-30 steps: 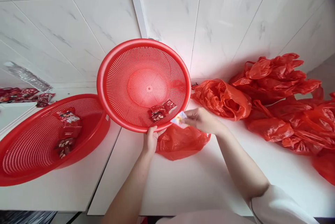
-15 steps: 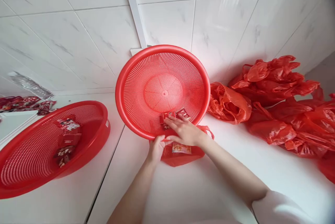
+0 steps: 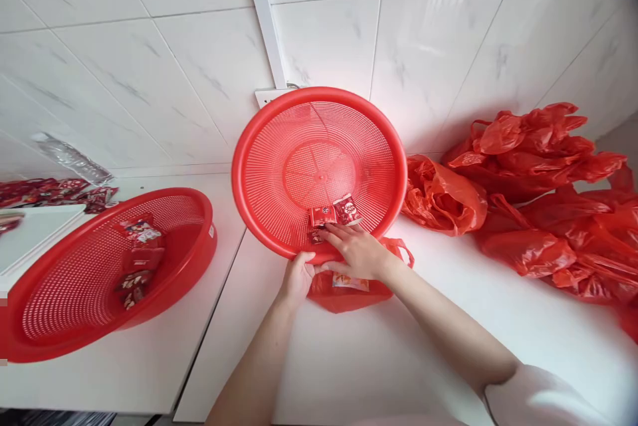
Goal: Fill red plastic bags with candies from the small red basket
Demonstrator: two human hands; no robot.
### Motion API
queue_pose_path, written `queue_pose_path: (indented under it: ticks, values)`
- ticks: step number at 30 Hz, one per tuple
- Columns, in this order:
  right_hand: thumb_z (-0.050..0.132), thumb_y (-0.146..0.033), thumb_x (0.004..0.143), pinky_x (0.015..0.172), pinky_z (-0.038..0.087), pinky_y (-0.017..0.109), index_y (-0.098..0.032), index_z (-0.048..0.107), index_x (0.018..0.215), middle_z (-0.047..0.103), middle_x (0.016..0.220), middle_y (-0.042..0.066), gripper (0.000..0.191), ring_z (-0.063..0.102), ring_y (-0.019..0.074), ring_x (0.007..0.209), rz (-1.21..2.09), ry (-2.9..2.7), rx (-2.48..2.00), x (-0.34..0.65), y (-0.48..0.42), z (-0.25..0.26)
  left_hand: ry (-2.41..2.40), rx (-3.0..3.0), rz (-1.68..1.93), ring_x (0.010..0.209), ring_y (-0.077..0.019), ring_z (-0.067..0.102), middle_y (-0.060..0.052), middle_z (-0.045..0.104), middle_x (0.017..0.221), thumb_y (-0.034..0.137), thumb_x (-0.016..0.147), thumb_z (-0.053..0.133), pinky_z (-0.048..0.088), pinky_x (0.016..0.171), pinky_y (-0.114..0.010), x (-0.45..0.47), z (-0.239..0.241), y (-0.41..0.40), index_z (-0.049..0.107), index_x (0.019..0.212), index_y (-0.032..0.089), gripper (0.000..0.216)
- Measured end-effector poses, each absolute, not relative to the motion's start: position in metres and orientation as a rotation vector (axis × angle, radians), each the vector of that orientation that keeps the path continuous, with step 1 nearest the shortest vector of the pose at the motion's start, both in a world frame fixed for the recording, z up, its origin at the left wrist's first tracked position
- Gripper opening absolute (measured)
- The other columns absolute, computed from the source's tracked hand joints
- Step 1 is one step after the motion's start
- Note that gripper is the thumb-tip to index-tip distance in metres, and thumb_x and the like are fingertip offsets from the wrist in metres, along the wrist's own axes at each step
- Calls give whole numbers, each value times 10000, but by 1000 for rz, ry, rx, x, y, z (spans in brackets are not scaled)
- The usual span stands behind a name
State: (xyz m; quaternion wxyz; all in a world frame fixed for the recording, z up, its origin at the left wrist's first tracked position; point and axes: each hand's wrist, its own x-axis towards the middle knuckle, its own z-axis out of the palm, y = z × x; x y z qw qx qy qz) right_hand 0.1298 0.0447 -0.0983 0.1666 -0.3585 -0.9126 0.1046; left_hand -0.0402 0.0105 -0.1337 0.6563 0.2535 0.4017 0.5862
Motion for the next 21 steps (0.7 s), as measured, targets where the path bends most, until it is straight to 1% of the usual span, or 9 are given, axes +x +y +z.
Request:
queue_pose_path:
  ticks: [2,3,7,9,12,15,17,19,21]
  values:
    - [567,-550,870,1037,390,492,-198,405,1443,478,1430,157,692,442,312,1316,376,-2624,-941,129,45,-99,901,592,1314,912,-245,671,-58,715,1013,177,668,625,557,666,-336,-39,-134,10,657,1032,166,366]
    - [590,-525,864,1012,419,471,-224,426,1428,508,1399,140,659,467,299,1293,416,-2624,-896,130,45,-97,893,603,1307,902,-248,674,-58,714,1010,185,669,622,558,663,-343,-39,-134,10,654,1039,167,372]
    - [563,-363,923,857,497,339,-231,614,1203,649,1142,96,314,611,215,1061,615,-2535,-751,134,45,-80,896,637,1277,906,-267,674,-75,716,884,227,674,605,575,720,-395,-45,-135,11,681,859,134,221]
    - [506,-331,957,795,502,301,-211,642,1110,687,1024,72,237,649,178,916,745,-2407,-773,139,44,-71,910,629,1301,946,-268,669,-71,718,910,229,679,605,575,782,-423,-48,-134,12,680,868,138,222]
    - [427,-376,985,684,503,276,-178,648,965,696,807,39,297,649,151,711,987,-2210,-912,150,45,-61,922,614,1364,1005,-263,658,-55,709,1026,216,692,615,566,839,-455,-52,-130,13,656,988,168,302]
    - [415,-389,978,610,492,267,-186,654,887,686,734,23,326,637,149,632,1216,-2251,-969,163,47,-57,937,609,1414,997,-266,661,-53,707,1001,213,695,624,565,849,-474,-53,-127,14,641,948,165,258]
    - [482,-400,942,587,468,278,-199,677,853,691,737,32,294,636,171,634,1060,-2383,-1168,169,49,-57,963,601,1458,1000,-266,660,-46,702,995,201,685,630,565,854,-479,-55,-127,15,629,915,168,232]
    - [525,-409,916,580,436,292,-194,681,798,679,707,54,290,630,199,639,628,-2418,-1474,170,51,-59,992,601,1500,1017,-270,654,-39,698,999,186,669,638,566,859,-481,-56,-128,16,619,914,173,246]
    - [515,-397,923,583,416,296,-185,666,785,660,685,67,293,623,210,642,283,-2345,-1607,168,52,-61,1019,622,1503,1025,-282,651,-43,699,981,187,658,650,569,853,-483,-57,-129,17,618,935,169,279]
